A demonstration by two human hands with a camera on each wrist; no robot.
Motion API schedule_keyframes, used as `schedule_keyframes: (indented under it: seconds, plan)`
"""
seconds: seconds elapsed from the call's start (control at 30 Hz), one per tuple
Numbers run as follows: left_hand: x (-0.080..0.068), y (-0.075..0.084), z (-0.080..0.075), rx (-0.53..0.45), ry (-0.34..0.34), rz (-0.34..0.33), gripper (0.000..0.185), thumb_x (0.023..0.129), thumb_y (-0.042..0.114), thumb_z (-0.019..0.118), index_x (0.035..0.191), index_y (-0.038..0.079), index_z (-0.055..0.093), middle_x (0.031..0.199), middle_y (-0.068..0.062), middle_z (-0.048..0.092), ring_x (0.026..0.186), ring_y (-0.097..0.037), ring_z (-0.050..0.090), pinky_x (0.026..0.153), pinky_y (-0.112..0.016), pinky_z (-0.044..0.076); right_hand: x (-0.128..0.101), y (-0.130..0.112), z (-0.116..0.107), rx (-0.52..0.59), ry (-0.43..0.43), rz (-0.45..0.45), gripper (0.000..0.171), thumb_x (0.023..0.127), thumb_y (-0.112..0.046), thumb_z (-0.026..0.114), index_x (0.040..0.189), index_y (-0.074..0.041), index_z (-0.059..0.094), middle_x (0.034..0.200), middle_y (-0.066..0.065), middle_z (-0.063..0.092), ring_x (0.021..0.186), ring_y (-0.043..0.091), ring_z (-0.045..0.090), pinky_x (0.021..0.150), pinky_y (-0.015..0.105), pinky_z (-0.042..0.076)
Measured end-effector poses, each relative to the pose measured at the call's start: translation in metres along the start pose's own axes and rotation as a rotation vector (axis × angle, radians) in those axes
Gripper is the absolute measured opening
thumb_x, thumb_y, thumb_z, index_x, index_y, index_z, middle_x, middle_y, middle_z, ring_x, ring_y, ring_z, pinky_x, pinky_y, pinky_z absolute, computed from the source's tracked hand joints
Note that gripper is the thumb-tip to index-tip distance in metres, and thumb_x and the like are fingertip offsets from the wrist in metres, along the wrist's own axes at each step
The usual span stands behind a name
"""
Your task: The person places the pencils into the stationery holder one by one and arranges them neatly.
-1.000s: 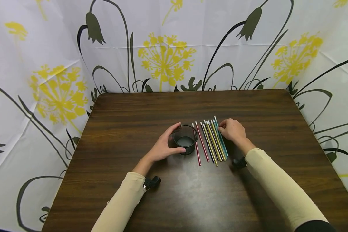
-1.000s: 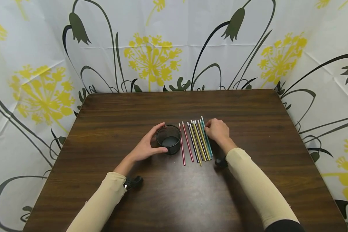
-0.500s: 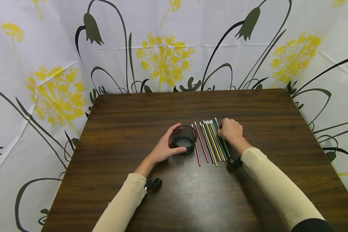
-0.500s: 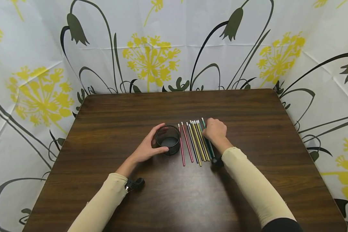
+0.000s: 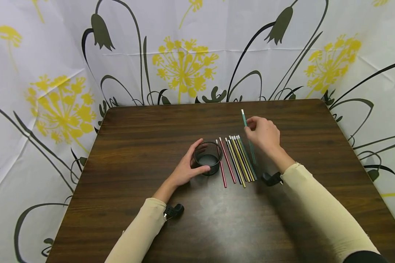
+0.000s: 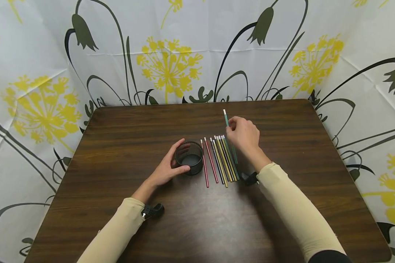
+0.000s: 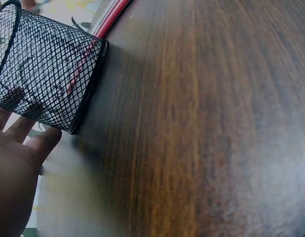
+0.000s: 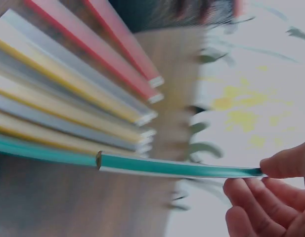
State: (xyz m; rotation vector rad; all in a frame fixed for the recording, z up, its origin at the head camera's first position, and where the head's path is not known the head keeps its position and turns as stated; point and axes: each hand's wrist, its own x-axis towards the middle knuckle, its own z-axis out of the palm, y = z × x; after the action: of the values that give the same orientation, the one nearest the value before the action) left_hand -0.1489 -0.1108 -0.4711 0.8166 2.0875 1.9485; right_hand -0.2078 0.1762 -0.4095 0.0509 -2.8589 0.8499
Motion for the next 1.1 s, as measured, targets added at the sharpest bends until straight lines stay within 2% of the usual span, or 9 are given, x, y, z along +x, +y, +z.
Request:
schedule_keyframes:
  seconds: [0.1,0.27,0.37,0.47,0.63,0.7,0.87,1.1]
  plan:
    - [0.000,0.000,-0.001,0.009,-0.004,0.002,0.088,0.086,-0.001,0.073,0.155,0.008,0.020,0.150,-0.028,0.033,0.139,-0.042,0.029,0.106,-0.064,0.027,-0.002,-0.020,-0.015,0.102,0.060,-0.044,0.025,0.093,-0.027,0.062,0.113,-0.014,0.069,0.094,0.001,0.073,0.075,0.020,0.066,0.064,0.041,0.045]
    - [0.000,0.001,-0.001,0.028,-0.009,0.005,0.087,0.087,-0.001,0.072,0.155,0.007,0.019,0.150,-0.027,0.033,0.140,-0.041,0.029,0.106,-0.064,0.028,-0.011,-0.052,-0.034,0.311,0.129,-0.151,0.020,0.092,-0.021,0.066,0.108,-0.010,0.067,0.088,0.001,0.072,0.074,0.016,0.067,0.066,0.033,0.044]
    - [-0.001,0.001,-0.001,0.033,-0.005,0.006,0.087,0.087,-0.001,0.072,0.155,0.007,0.019,0.150,-0.028,0.033,0.140,-0.041,0.029,0.106,-0.064,0.027,-0.020,-0.071,-0.038,0.420,0.139,-0.234,0.018,0.092,-0.016,0.067,0.107,-0.007,0.065,0.090,0.003,0.071,0.074,0.015,0.067,0.066,0.029,0.048]
    - [-0.002,0.001,-0.002,0.035,0.002,0.007,0.087,0.087,0.000,0.072,0.155,0.007,0.019,0.149,-0.029,0.033,0.139,-0.042,0.030,0.106,-0.064,0.027,-0.029,-0.084,-0.034,0.484,0.116,-0.325,0.017,0.091,-0.013,0.069,0.106,-0.006,0.063,0.092,0.003,0.070,0.074,0.014,0.066,0.066,0.028,0.052]
    - [-0.002,0.001,-0.001,0.037,-0.006,-0.007,0.086,0.088,0.001,0.071,0.156,0.009,0.018,0.150,-0.029,0.033,0.139,-0.043,0.029,0.106,-0.063,0.028,-0.045,-0.091,-0.014,0.501,0.037,-0.431,0.014,0.090,-0.011,0.070,0.101,-0.008,0.062,0.092,0.001,0.068,0.074,0.010,0.067,0.059,0.029,0.053]
    - [-0.002,0.001,-0.001,0.041,-0.009,-0.020,0.086,0.088,0.002,0.071,0.156,0.009,0.018,0.150,-0.028,0.033,0.139,-0.043,0.030,0.106,-0.063,0.028,-0.051,-0.090,-0.006,0.495,0.009,-0.438,0.014,0.090,-0.011,0.070,0.101,-0.009,0.062,0.092,0.000,0.068,0.075,0.009,0.068,0.057,0.029,0.052]
    - [-0.001,0.003,0.000,0.048,-0.001,-0.043,0.085,0.088,0.004,0.072,0.155,0.010,0.020,0.150,-0.023,0.037,0.137,-0.042,0.034,0.106,-0.062,0.029,-0.059,-0.086,0.011,0.488,-0.021,-0.418,0.014,0.089,-0.012,0.070,0.100,-0.011,0.063,0.092,-0.002,0.069,0.075,0.008,0.068,0.059,0.029,0.053]
    - [-0.003,0.007,-0.001,0.053,0.002,-0.069,0.085,0.089,0.003,0.071,0.156,0.011,0.019,0.149,-0.019,0.038,0.135,-0.043,0.035,0.107,-0.061,0.030,-0.061,-0.082,0.022,0.445,-0.058,-0.442,0.016,0.089,-0.012,0.069,0.105,-0.012,0.066,0.091,-0.002,0.070,0.072,0.007,0.067,0.061,0.030,0.052]
